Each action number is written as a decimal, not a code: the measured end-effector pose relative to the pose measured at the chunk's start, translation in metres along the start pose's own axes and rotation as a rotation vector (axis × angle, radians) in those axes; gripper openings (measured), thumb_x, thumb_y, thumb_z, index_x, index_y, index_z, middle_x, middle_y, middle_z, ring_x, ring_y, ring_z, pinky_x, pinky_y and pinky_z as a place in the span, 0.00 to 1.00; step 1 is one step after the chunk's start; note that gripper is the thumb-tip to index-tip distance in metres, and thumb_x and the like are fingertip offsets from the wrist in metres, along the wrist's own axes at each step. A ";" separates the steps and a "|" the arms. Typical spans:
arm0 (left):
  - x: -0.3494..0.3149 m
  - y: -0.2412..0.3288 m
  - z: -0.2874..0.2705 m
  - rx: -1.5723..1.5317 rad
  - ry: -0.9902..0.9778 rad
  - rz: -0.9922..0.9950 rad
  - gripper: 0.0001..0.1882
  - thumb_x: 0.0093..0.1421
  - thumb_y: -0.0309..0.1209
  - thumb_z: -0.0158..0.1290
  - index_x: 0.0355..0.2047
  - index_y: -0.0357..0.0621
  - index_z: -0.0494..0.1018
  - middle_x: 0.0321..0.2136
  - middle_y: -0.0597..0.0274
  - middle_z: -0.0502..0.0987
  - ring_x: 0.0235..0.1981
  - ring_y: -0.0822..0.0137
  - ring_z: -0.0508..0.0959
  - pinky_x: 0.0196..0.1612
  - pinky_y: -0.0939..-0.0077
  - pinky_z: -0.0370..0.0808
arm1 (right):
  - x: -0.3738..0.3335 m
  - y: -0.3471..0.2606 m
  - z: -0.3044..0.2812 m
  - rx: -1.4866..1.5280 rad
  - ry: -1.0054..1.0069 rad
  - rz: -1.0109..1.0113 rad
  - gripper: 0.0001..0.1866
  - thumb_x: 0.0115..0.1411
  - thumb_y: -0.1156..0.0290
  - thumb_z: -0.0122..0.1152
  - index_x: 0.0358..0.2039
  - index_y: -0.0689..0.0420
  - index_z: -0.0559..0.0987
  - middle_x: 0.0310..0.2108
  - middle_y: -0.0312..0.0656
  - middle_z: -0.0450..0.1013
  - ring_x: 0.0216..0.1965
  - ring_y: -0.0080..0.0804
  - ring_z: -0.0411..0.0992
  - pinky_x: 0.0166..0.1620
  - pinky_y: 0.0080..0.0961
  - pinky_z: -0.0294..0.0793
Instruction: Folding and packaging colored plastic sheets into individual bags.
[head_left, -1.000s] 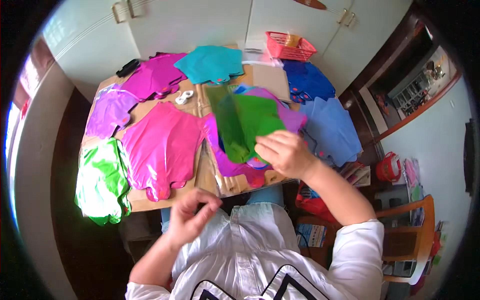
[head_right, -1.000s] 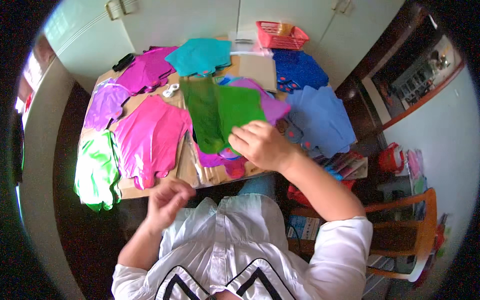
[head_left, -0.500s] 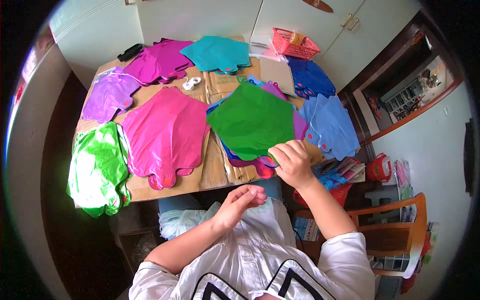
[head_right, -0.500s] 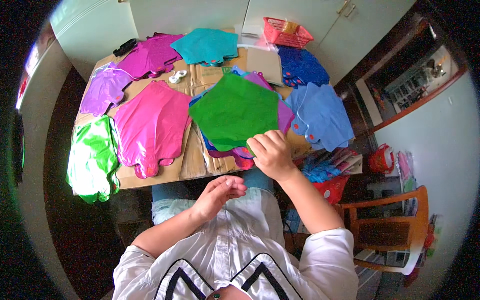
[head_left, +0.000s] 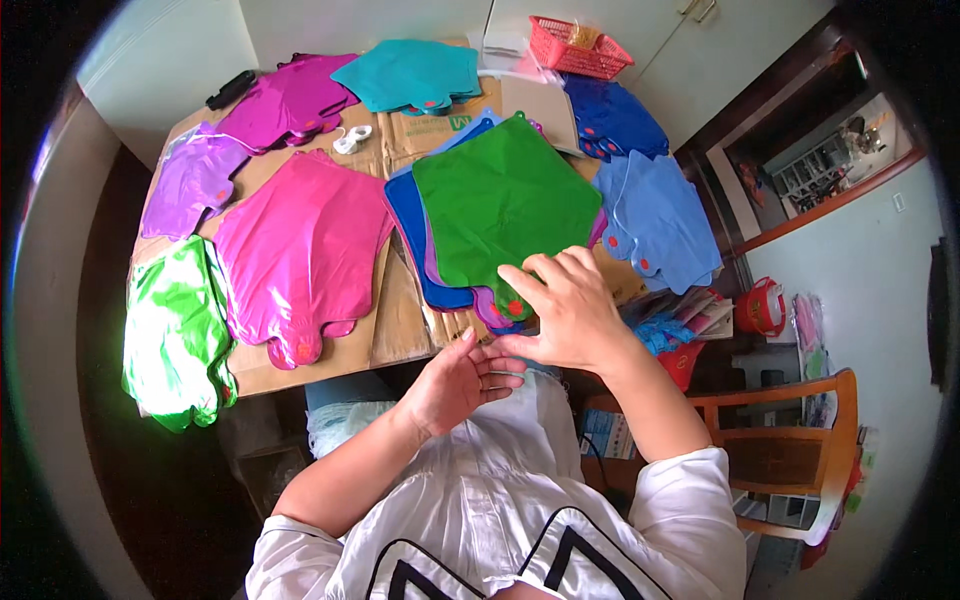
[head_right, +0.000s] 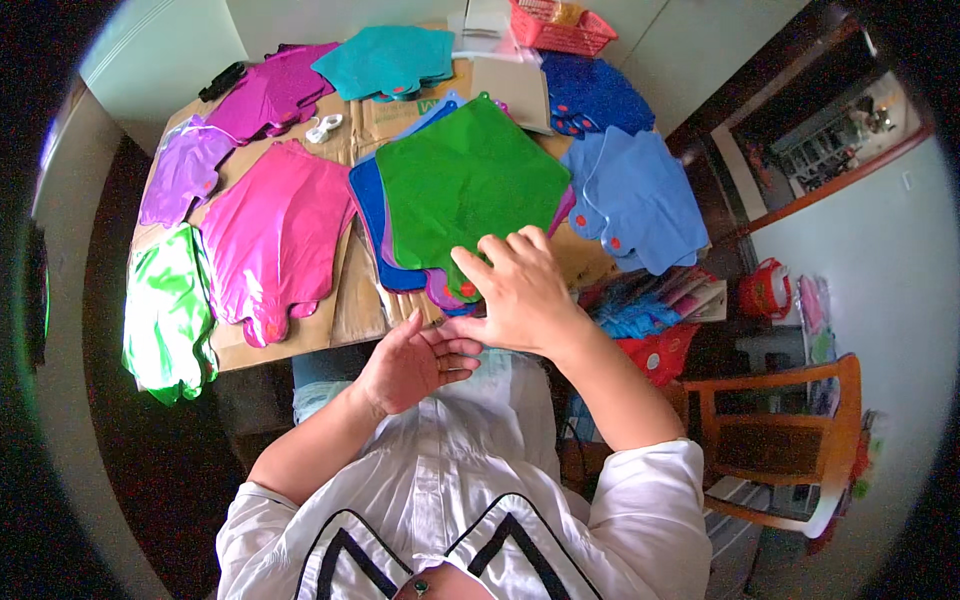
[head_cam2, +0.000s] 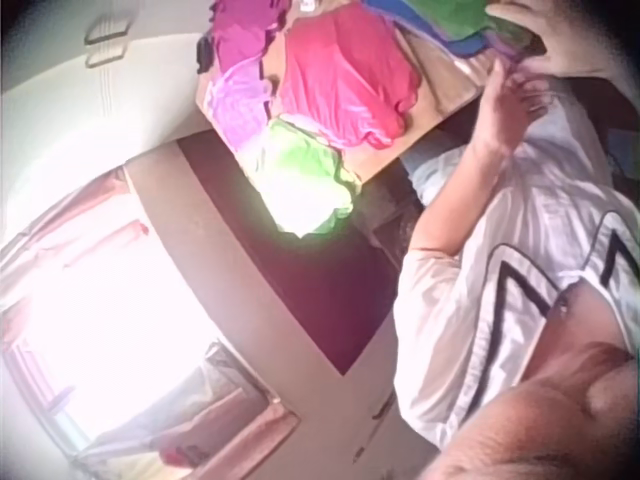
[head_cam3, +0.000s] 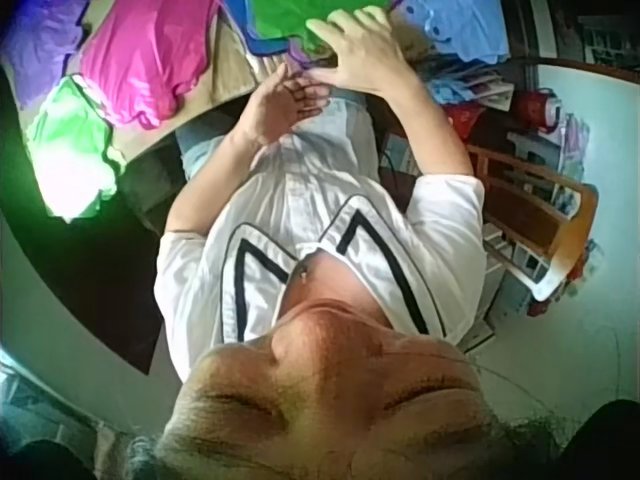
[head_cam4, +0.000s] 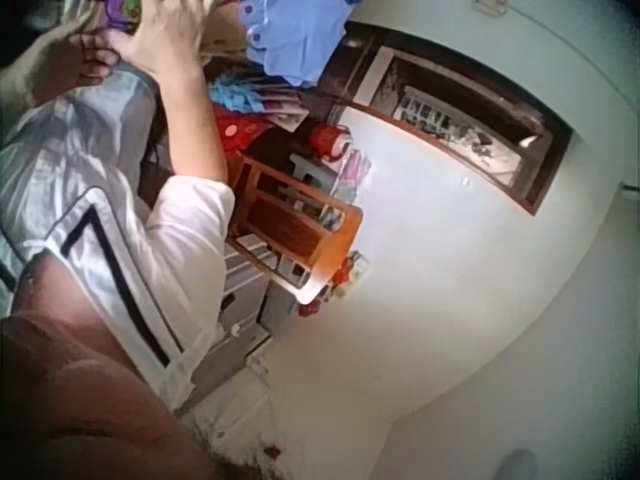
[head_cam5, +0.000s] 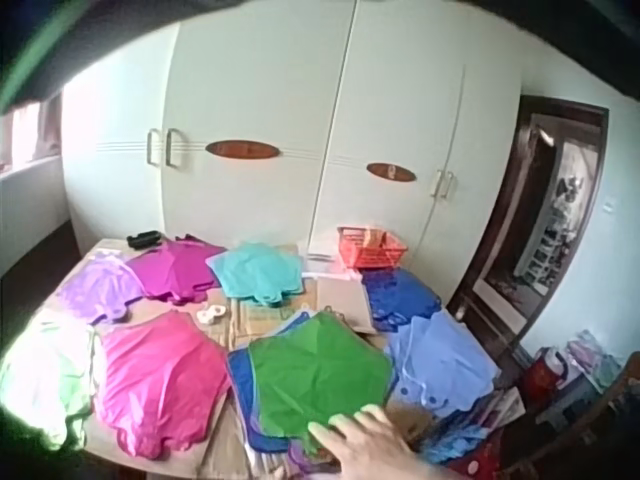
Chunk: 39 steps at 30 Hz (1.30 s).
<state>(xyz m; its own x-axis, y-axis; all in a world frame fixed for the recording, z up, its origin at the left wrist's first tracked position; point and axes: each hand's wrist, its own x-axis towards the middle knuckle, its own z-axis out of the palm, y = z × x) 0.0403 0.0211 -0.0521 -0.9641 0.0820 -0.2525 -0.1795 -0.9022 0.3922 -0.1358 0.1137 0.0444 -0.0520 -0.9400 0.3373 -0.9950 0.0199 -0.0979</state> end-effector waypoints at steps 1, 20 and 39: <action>-0.001 0.000 -0.003 -0.009 -0.015 0.001 0.35 0.64 0.60 0.38 0.55 0.41 0.67 0.49 0.56 0.74 0.51 0.59 0.73 0.59 0.62 0.63 | -0.001 0.000 -0.001 -0.005 -0.007 -0.004 0.34 0.37 0.55 0.73 0.46 0.56 0.77 0.34 0.42 0.70 0.37 0.40 0.69 0.48 0.39 0.64; -0.007 -0.015 0.013 -0.254 -0.234 0.107 0.37 0.62 0.58 0.46 0.58 0.40 0.63 0.54 0.52 0.70 0.55 0.59 0.71 0.60 0.62 0.65 | -0.013 0.000 -0.008 0.298 0.013 -0.153 0.11 0.48 0.66 0.66 0.30 0.56 0.79 0.28 0.37 0.70 0.32 0.37 0.70 0.41 0.35 0.67; 0.009 -0.017 0.030 -0.167 0.109 -0.101 0.16 0.62 0.27 0.52 0.50 0.34 0.69 0.47 0.49 0.75 0.46 0.57 0.78 0.47 0.66 0.76 | -0.099 -0.012 0.040 1.482 0.284 1.034 0.18 0.60 0.68 0.64 0.45 0.61 0.70 0.37 0.37 0.74 0.36 0.22 0.72 0.39 0.21 0.73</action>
<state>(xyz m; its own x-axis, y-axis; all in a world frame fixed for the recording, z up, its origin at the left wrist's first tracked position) 0.0288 0.0494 -0.0345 -0.9143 0.1377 -0.3810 -0.2307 -0.9500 0.2102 -0.1156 0.1925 -0.0253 -0.6942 -0.6652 -0.2749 0.3208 0.0559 -0.9455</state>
